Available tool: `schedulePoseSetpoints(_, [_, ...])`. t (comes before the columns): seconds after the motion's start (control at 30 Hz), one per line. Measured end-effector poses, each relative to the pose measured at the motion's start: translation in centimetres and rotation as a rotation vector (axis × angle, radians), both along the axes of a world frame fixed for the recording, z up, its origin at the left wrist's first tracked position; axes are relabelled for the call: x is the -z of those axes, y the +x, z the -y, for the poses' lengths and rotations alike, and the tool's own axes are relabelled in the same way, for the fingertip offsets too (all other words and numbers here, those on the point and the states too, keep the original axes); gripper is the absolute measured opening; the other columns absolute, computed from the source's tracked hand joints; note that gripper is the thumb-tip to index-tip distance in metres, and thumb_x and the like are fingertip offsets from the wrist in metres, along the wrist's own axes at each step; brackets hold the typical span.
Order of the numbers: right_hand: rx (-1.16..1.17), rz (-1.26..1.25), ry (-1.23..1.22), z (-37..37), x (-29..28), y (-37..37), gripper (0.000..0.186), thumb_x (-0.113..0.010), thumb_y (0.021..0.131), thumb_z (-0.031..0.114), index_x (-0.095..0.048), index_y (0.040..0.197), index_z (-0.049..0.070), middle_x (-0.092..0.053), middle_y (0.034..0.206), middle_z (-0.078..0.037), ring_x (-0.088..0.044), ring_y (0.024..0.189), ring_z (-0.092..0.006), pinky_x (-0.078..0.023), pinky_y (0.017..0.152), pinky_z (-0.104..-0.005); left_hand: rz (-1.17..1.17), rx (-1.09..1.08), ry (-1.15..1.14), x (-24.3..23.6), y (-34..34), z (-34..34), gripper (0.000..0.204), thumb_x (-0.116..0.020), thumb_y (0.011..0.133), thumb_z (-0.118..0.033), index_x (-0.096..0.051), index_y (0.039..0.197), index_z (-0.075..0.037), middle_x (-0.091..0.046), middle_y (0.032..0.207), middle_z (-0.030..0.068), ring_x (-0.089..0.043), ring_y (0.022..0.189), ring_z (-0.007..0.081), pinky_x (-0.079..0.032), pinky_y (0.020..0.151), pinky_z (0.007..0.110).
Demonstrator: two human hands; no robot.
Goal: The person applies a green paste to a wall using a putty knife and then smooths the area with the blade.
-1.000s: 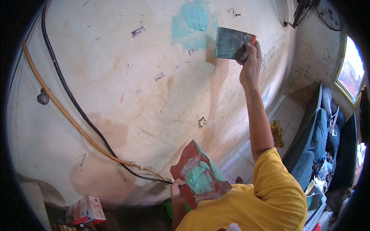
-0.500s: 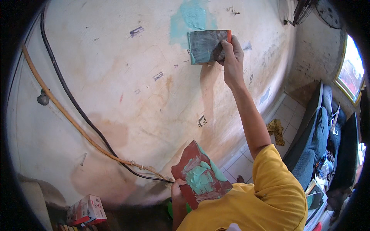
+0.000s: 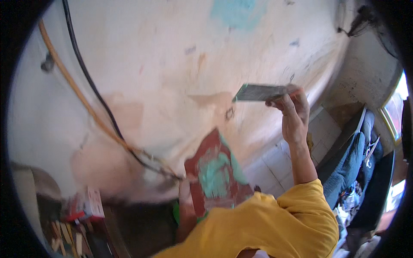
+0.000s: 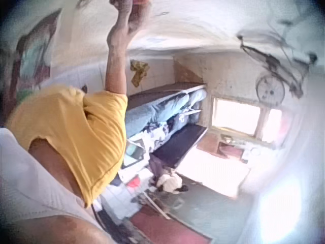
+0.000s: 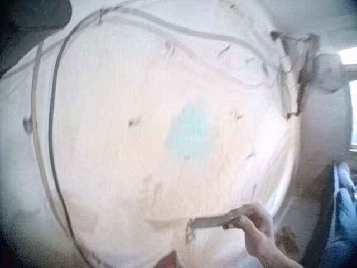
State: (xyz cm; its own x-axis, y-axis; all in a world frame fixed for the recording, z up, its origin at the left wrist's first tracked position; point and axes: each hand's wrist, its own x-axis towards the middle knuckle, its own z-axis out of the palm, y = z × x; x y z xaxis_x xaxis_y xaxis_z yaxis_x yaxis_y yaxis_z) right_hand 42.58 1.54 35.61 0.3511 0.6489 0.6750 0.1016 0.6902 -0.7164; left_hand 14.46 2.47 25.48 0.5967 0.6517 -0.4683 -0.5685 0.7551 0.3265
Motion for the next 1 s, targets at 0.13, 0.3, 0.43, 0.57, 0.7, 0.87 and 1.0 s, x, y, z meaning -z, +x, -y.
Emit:
schedulePoseSetpoints(0.13, [-0.077, 0.125, 0.214, 2.8, 3.3, -1.9, 0.010, -0.044, 0.091, 0.008, -0.047, 0.097, 0.000, -0.057, 0.105, -0.023, -0.058, 0.097, -0.0274, -0.046, 0.084, -0.0375, 0.565, 0.108, 0.097, -0.4, 1.9, -0.9, 0.039, -0.046, 0.072, -0.009, -0.050, 0.109, 0.003, -0.058, 0.103, 0.0187, -0.057, 0.091, 0.0307, -0.044, 0.086, 0.044])
schedulePoseSetpoints(0.3, [-0.073, 0.384, 0.295, 2.5, 5.4, -0.8, 0.017, -0.047, 0.090, 0.023, -0.040, 0.094, 0.008, -0.053, 0.110, -0.022, -0.047, 0.113, -0.0357, -0.036, 0.096, -0.0467, 0.681, 0.114, 0.087, 0.9, 2.8, -0.4, 0.045, -0.044, 0.072, -0.007, -0.047, 0.116, 0.005, -0.056, 0.111, 0.0218, -0.055, 0.101, 0.0341, -0.039, 0.095, 0.048])
schedulePoseSetpoints(0.43, [-0.166, 0.280, 0.261, 2.1, 5.9, 0.3, 0.015, -0.049, 0.090, 0.022, -0.041, 0.092, 0.009, -0.056, 0.104, -0.019, -0.045, 0.115, -0.0369, -0.032, 0.098, -0.0501, 0.698, 0.078, 0.054, 0.2, 4.6, 0.0, 0.045, -0.043, 0.073, -0.006, -0.047, 0.116, 0.006, -0.055, 0.113, 0.0229, -0.055, 0.103, 0.0350, -0.039, 0.095, 0.050])
schedulePoseSetpoints(0.57, [-0.095, 0.313, 0.353, 1.7, 6.7, 2.8, 0.006, -0.043, 0.091, 0.010, -0.045, 0.094, 0.006, -0.059, 0.098, -0.018, -0.052, 0.105, -0.0361, -0.036, 0.094, -0.0472, 0.812, 0.078, 0.173, -0.1, 5.9, 0.5, 0.041, -0.044, 0.073, -0.008, -0.048, 0.111, 0.006, -0.056, 0.105, 0.0217, -0.056, 0.094, 0.0335, -0.043, 0.087, 0.047])
schedulePoseSetpoints(0.7, [-0.012, 0.480, 0.333, 1.4, 6.9, 6.0, 0.011, -0.046, 0.091, 0.017, -0.045, 0.090, 0.006, -0.057, 0.091, -0.017, -0.056, 0.098, -0.0314, -0.044, 0.086, -0.0447, 0.330, -0.176, 0.175, -2.0, 6.5, 1.2, 0.019, -0.050, 0.072, -0.014, -0.053, 0.083, 0.001, -0.058, 0.068, 0.0114, -0.057, 0.060, 0.0217, -0.051, 0.058, 0.032])
schedulePoseSetpoints(0.87, [0.005, 0.243, -0.288, 0.6, 1.7, 10.5, 0.021, -0.047, 0.089, 0.009, -0.051, 0.107, 0.000, -0.059, 0.094, -0.011, -0.058, 0.087, -0.0138, -0.049, 0.073, -0.0276, -0.239, -0.290, 0.121, -5.7, 7.6, 1.3, 0.015, -0.049, 0.068, -0.012, -0.055, 0.077, 0.000, -0.057, 0.066, 0.0092, -0.055, 0.058, 0.0205, -0.048, 0.058, 0.033])
schedulePoseSetpoints(1.0, [-0.208, 0.486, -0.262, -3.4, -2.0, 10.6, 0.031, -0.051, 0.088, 0.011, -0.051, 0.117, -0.002, -0.061, 0.095, -0.008, -0.056, 0.077, -0.0121, -0.048, 0.069, -0.0279, -0.278, -0.111, 0.166, -2.8, 5.1, 1.4, 0.025, -0.044, 0.066, -0.007, -0.060, 0.084, 0.003, -0.063, 0.074, 0.0131, -0.060, 0.062, 0.0230, -0.050, 0.064, 0.033])
